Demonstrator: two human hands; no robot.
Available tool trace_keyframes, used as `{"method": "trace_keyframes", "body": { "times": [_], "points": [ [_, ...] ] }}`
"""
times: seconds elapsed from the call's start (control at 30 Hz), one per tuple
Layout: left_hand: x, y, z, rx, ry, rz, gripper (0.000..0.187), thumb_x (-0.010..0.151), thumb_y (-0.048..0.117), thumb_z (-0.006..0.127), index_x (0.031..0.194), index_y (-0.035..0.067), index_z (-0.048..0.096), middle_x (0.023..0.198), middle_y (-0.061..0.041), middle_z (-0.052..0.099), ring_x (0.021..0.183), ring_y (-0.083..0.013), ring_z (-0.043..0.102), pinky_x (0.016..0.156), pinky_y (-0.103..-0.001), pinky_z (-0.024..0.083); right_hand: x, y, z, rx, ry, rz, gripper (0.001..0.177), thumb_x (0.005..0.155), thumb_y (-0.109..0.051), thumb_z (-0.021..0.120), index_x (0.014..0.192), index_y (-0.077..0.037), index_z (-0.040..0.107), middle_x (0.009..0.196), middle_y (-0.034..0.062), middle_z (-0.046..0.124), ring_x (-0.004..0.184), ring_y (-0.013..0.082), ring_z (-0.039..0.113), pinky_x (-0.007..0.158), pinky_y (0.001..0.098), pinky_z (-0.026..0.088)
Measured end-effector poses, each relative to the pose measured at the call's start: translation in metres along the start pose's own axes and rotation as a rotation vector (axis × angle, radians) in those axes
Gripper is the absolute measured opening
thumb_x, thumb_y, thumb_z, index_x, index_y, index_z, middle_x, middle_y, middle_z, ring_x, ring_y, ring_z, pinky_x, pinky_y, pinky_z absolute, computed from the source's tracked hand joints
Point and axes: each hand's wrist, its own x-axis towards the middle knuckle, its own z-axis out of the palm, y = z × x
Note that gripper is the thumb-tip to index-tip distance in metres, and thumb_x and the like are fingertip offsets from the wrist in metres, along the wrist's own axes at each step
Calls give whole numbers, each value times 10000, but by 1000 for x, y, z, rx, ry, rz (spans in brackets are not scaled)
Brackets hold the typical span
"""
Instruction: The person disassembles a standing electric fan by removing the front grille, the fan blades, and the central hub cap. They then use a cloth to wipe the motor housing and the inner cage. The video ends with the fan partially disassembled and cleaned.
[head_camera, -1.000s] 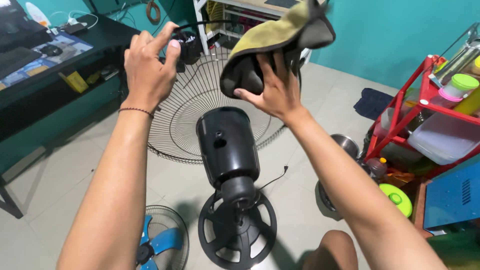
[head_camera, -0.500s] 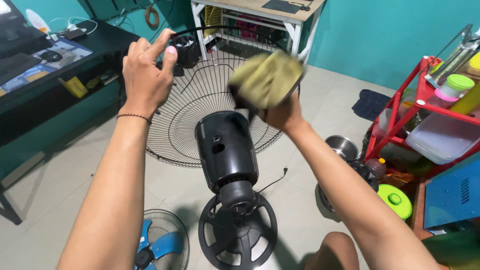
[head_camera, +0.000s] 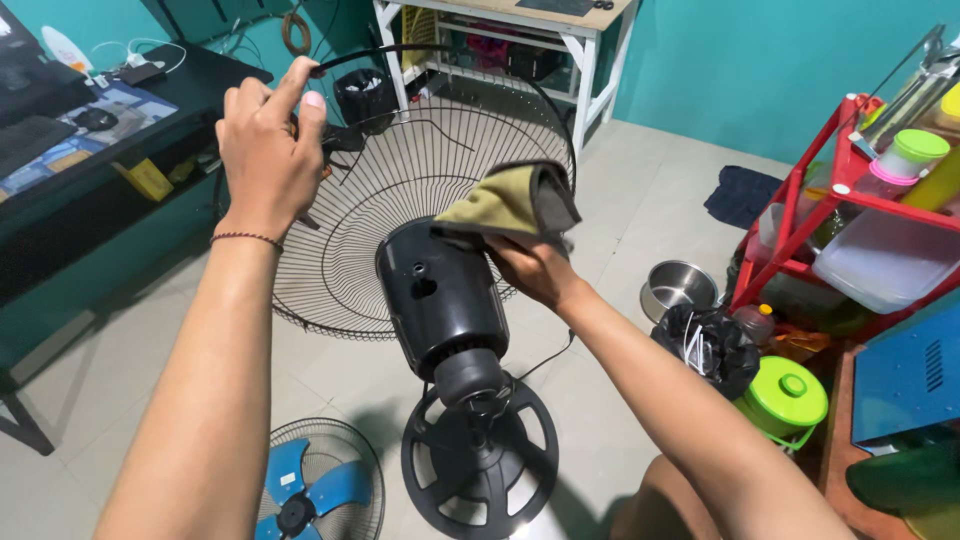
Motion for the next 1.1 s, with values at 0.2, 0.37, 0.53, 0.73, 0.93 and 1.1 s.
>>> {"method": "trace_keyframes", "body": {
  "times": [0.2, 0.37, 0.53, 0.73, 0.93, 1.1],
  "points": [
    [7, 37, 5, 216, 147, 131, 519, 964, 126, 575, 1480, 73, 612, 1287, -166, 553, 1209, -340, 495, 1010, -490, 364, 16, 4, -35, 408, 240, 399, 470, 858, 22, 694, 1290, -11, 511, 1159, 150, 682, 1111, 227, 688, 985, 336, 568],
    [33, 88, 29, 82, 35, 408, 568, 878, 46, 567, 1438, 116, 628, 1431, -150, 548, 1440, -349, 428, 1216, -503, 307, 50, 37, -68, 941, 366, 660, 183, 1095, -130, 664, 1172, -46, 520, 1087, 55, 636, 1003, 134, 594, 936, 244, 518],
    [57, 120, 67, 258, 16, 505, 456, 970, 366, 654, 1349, 113, 668, 1212, -182, 619, 1216, -358, 530, 1124, -567, 313, 80, 57, -75, 723, 324, 681, 330, 1038, -222, 745, 1252, -35, 577, 1211, 130, 580, 1115, 222, 593, 1010, 331, 508],
    [64, 107, 82, 264, -30, 544, 391, 1076, 504, 654, 1258, 166, 730, 1044, -133, 636, 1061, -303, 569, 869, -473, 390, 76, 40, -47, -74, 232, 670, 488, 941, -336, 770, 1333, -101, 597, 1356, 234, 432, 1170, 446, 462, 1009, 519, 399],
    [64, 93, 87, 315, 46, 551, 390, 1064, 573, 623, 1193, 229, 753, 1029, -114, 638, 1041, -279, 576, 840, -459, 388, 30, 13, 5, -246, 122, 454, 400, 890, -359, 738, 1195, -127, 625, 1240, 194, 488, 1161, 460, 446, 1038, 610, 336],
    [66, 89, 83, 320, 6, 508, 367, 1067, 566, 646, 1198, 250, 778, 985, -103, 638, 983, -283, 570, 825, -479, 383, -6, 0, 26, -103, -146, 76, 290, 934, -188, 759, 1212, -145, 689, 1249, 125, 566, 1160, 389, 521, 1084, 438, 412]
  ]
}}
